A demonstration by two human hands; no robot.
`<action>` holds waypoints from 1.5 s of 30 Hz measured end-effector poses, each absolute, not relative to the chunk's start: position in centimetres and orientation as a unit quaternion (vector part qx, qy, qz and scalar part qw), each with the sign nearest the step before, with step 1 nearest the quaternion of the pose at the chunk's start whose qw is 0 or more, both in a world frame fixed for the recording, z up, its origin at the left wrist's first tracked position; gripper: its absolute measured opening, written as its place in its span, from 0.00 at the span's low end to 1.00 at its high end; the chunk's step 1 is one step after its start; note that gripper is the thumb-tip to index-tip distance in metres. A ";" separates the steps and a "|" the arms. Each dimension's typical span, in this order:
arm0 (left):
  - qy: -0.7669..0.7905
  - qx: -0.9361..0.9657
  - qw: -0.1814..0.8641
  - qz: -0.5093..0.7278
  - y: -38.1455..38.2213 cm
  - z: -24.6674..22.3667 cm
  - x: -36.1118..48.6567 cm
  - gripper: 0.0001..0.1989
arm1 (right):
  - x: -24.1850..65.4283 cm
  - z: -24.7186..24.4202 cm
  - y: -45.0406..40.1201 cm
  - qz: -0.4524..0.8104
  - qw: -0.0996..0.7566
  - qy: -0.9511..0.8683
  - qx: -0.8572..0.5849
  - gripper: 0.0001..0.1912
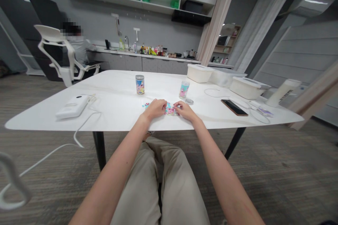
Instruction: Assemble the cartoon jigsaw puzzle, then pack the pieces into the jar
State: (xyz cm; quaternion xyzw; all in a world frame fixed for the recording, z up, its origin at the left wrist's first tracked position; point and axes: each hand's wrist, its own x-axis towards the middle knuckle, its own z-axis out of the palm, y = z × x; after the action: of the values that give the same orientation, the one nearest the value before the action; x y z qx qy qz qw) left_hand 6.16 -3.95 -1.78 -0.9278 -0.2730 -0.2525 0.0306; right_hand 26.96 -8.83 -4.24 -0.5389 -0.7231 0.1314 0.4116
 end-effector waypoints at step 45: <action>-0.233 -0.940 0.134 -0.209 -5.4 -1.8 7.9 0.11 | 26.2 -3.9 -9.4 0.159 0.429 -0.731 -0.506 0.07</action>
State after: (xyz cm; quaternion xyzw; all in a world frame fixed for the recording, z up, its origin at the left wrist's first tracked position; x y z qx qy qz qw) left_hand 7.89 -5.42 -1.76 -0.9401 -0.2328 -0.2094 0.1344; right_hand 26.18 -9.36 -3.86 -0.5056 -0.7315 0.1590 0.4290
